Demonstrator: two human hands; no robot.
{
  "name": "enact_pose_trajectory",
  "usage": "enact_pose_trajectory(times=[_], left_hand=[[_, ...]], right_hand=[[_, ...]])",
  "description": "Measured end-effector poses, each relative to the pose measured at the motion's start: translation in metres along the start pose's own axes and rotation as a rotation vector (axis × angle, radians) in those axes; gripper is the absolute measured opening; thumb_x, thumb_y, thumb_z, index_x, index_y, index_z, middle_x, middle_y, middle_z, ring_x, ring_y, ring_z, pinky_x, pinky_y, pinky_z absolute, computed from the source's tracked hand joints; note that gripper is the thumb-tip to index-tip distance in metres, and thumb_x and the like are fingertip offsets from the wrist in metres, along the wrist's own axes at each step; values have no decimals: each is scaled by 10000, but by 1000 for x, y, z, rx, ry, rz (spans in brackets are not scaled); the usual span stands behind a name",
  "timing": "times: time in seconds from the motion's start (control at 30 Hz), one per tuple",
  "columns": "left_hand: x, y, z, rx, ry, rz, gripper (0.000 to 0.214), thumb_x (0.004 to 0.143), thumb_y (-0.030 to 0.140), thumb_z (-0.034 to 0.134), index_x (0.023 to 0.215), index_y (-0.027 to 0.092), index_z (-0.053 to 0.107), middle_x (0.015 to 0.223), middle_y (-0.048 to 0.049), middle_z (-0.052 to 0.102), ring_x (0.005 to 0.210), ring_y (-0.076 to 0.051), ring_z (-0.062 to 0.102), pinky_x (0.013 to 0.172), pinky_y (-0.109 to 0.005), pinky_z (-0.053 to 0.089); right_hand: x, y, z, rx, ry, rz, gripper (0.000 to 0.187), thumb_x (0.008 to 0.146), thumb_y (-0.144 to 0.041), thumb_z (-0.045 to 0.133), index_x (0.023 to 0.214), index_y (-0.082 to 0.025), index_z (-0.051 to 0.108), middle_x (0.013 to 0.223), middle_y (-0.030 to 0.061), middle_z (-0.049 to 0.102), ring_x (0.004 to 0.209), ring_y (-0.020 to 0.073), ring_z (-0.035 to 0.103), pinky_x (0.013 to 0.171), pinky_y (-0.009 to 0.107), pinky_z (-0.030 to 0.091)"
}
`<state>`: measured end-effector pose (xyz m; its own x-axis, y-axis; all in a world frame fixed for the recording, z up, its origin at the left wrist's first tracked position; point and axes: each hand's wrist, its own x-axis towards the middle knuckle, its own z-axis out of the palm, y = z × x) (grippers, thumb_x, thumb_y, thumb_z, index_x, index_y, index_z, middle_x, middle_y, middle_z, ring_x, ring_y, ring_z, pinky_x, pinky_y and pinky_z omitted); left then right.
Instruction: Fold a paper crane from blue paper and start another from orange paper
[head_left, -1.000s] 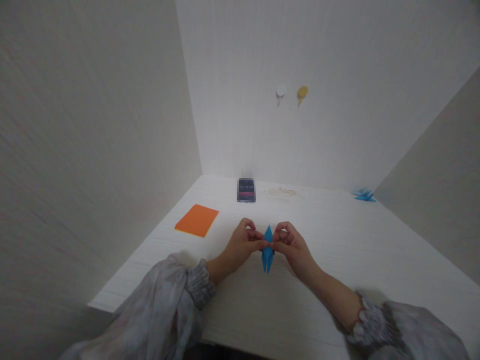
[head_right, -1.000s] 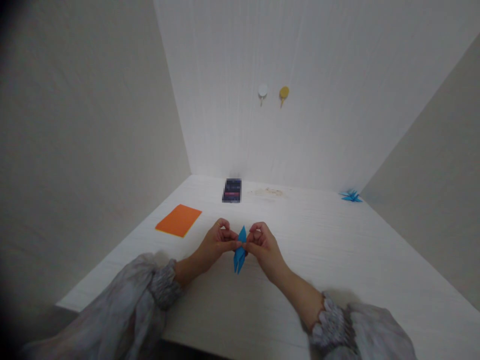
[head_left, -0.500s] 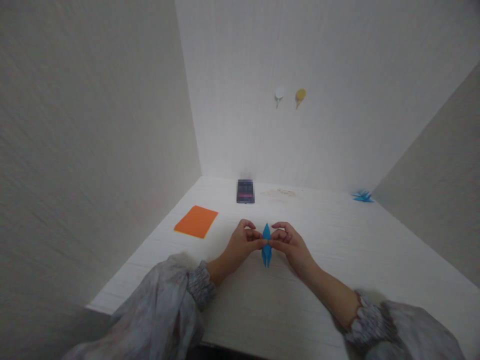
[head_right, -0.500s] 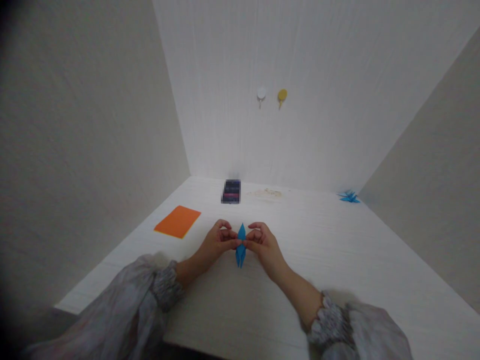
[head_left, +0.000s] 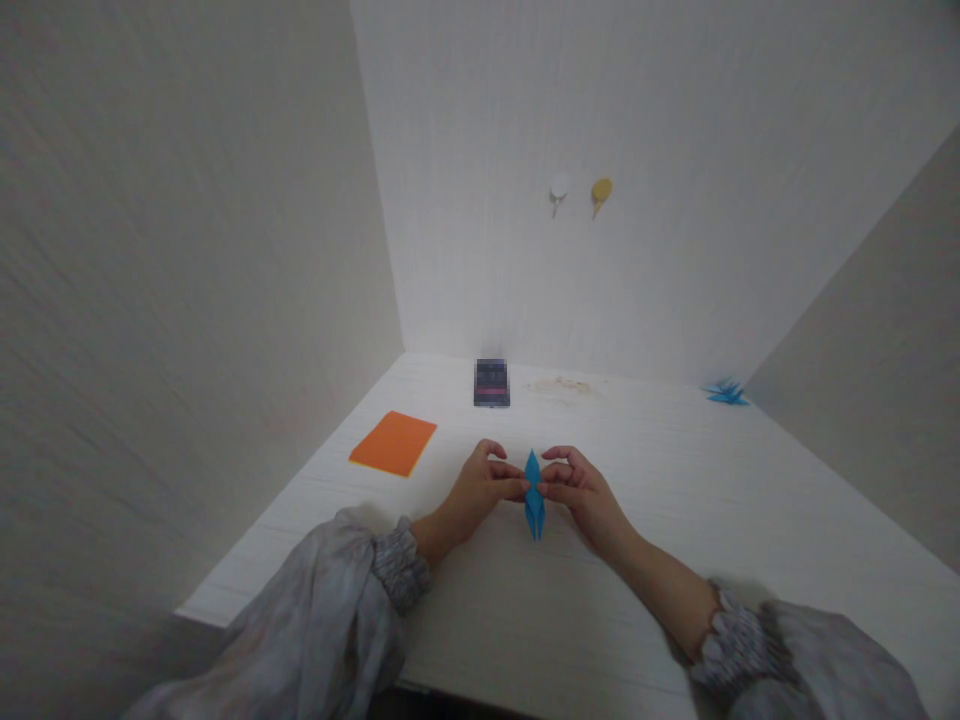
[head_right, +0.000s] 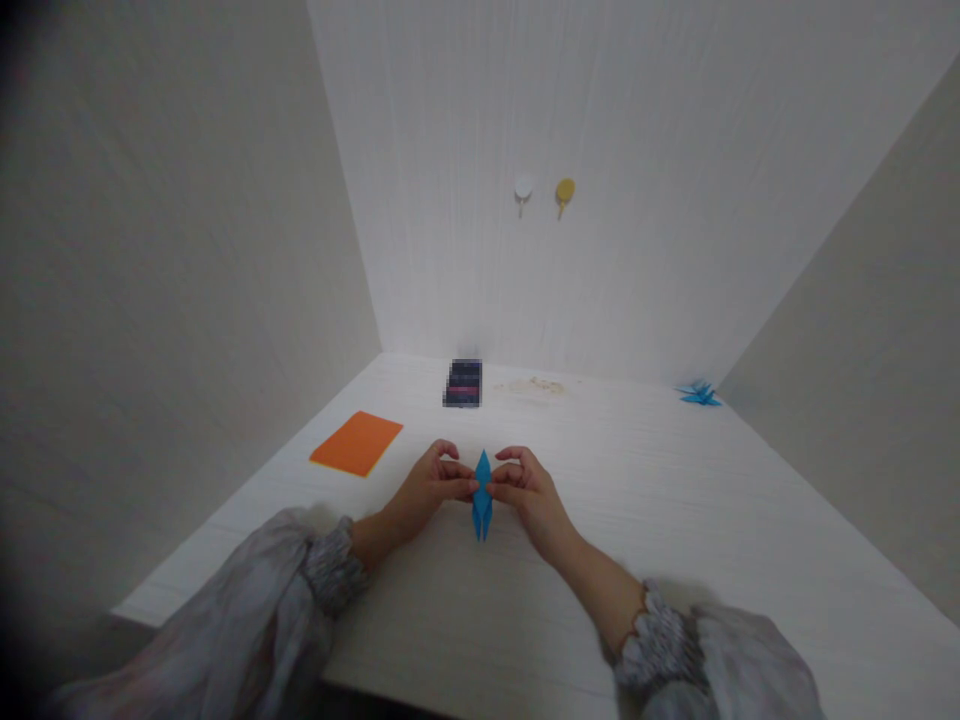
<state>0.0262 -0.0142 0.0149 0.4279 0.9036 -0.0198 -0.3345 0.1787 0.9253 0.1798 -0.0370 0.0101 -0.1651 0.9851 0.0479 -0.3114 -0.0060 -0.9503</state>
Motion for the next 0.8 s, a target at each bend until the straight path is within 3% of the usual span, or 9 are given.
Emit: enact_pose_trajectory(times=[0.27, 0.8], left_hand=[[4, -7, -3, 119, 13, -30, 532, 531, 200, 730, 838, 183, 295, 594, 23, 597, 516, -140, 586, 544, -287, 473], [1, -3, -4, 6, -56, -60, 576, 526, 189, 744, 823, 192, 250, 632, 6, 630, 552, -155, 612, 610, -336, 485]], right_hand=[[0, 2, 1, -53, 39, 45, 392, 546, -129, 664, 849, -213, 430, 574, -53, 607, 489, 115, 532, 505, 240, 377], [0, 2, -4, -8, 28, 99, 388, 529, -144, 680, 836, -197, 449, 580, -40, 617, 497, 119, 537, 526, 253, 389]])
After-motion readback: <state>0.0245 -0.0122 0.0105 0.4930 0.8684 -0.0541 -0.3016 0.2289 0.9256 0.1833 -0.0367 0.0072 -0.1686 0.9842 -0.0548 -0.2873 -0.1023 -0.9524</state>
